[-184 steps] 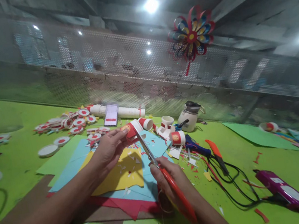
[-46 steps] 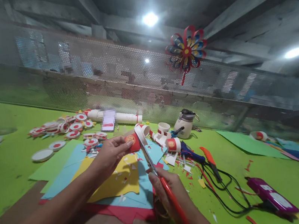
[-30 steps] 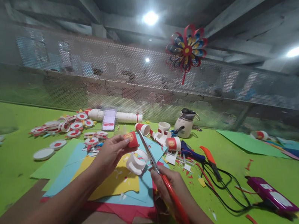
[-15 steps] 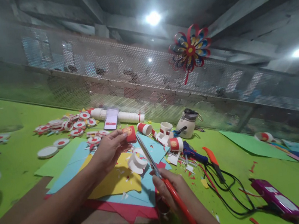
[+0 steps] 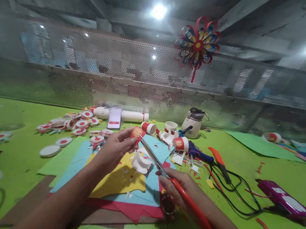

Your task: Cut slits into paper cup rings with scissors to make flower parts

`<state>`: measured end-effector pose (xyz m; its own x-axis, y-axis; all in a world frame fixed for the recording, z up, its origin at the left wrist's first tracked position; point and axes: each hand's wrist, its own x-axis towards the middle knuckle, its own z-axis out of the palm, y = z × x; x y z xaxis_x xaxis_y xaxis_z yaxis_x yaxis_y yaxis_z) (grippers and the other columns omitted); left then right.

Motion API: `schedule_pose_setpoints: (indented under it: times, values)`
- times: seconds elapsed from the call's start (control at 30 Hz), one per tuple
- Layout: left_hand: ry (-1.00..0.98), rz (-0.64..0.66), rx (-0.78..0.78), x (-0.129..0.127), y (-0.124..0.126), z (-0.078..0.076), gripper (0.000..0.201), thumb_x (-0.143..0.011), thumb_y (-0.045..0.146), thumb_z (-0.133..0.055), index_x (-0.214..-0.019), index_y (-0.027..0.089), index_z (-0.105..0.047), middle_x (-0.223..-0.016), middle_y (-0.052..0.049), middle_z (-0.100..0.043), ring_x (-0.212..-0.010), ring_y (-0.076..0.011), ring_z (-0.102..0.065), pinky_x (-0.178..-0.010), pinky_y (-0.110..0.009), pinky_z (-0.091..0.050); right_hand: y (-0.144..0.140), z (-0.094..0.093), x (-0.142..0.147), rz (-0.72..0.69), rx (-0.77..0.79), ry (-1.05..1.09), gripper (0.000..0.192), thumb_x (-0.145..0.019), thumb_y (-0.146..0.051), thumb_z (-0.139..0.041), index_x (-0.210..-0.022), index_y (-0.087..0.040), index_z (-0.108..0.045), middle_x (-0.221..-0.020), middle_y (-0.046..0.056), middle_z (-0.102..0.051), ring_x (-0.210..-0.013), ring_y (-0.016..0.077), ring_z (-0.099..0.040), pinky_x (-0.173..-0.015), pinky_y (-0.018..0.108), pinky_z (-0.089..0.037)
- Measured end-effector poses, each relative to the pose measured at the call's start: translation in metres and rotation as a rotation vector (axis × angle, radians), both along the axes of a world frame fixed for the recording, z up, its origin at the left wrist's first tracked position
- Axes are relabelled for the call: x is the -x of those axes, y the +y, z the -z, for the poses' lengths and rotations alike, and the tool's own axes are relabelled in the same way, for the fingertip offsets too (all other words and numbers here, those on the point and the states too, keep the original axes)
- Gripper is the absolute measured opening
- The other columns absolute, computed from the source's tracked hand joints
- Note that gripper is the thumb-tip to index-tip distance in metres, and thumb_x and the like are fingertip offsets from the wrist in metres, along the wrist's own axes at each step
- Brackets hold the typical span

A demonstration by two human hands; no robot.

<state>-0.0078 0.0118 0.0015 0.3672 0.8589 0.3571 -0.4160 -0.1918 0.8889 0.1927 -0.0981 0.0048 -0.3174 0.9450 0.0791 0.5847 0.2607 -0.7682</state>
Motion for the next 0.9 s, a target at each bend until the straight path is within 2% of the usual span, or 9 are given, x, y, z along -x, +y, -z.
schedule_pose_setpoints:
  times: [0.33,0.47,0.67,0.8,0.9]
  values:
    - [0.06,0.095,0.037,0.002,0.003,0.003,0.035,-0.069,0.019,-0.066,-0.104,0.015,-0.065,-0.082,-0.005,-0.06,-0.063,-0.0089,-0.049,-0.062,-0.026,-0.036,-0.004,-0.006,0.001,0.011,-0.016,-0.08,0.031,-0.091,-0.043,-0.037,-0.079,-0.017,-0.049,-0.065,-0.002,-0.045,-0.058,0.0131,-0.043,-0.056,0.025,-0.038]
    - [0.067,0.088,0.061,0.002,0.003,0.003,0.034,-0.068,0.019,-0.067,-0.102,0.015,-0.065,-0.079,-0.004,-0.06,-0.063,-0.009,-0.049,-0.062,-0.025,-0.036,-0.005,-0.006,0.003,0.005,0.004,-0.05,0.032,-0.091,-0.044,-0.036,-0.084,-0.016,-0.05,-0.064,-0.002,-0.044,-0.058,0.0134,-0.044,-0.056,0.025,-0.038]
    - [0.073,0.067,0.046,0.001,0.001,0.001,0.029,-0.068,0.017,-0.066,-0.097,0.014,-0.066,-0.077,-0.004,-0.06,-0.063,-0.009,-0.049,-0.06,-0.025,-0.035,-0.005,-0.005,0.006,0.022,0.042,-0.022,0.033,-0.091,-0.046,-0.035,-0.08,-0.017,-0.047,-0.062,-0.003,-0.041,-0.054,0.0118,-0.043,-0.052,0.023,-0.037]
    - [0.089,0.055,0.016,0.001,-0.003,-0.003,0.024,-0.069,0.016,-0.064,-0.093,0.012,-0.067,-0.066,-0.002,-0.057,-0.06,-0.0087,-0.048,-0.056,-0.024,-0.032,-0.003,0.0,0.004,0.026,0.031,-0.043,0.035,-0.09,-0.048,-0.037,-0.075,-0.018,-0.047,-0.061,-0.003,-0.044,-0.054,0.0116,-0.046,-0.051,0.022,-0.038]
    - [0.107,0.04,0.015,0.001,-0.005,-0.006,0.023,-0.069,0.016,-0.064,-0.091,0.011,-0.068,-0.064,-0.001,-0.057,-0.057,-0.0083,-0.046,-0.055,-0.024,-0.031,0.0,0.005,0.003,0.035,0.012,-0.062,0.034,-0.09,-0.047,-0.038,-0.081,-0.017,-0.051,-0.062,-0.002,-0.048,-0.055,0.0121,-0.048,-0.051,0.021,-0.039]
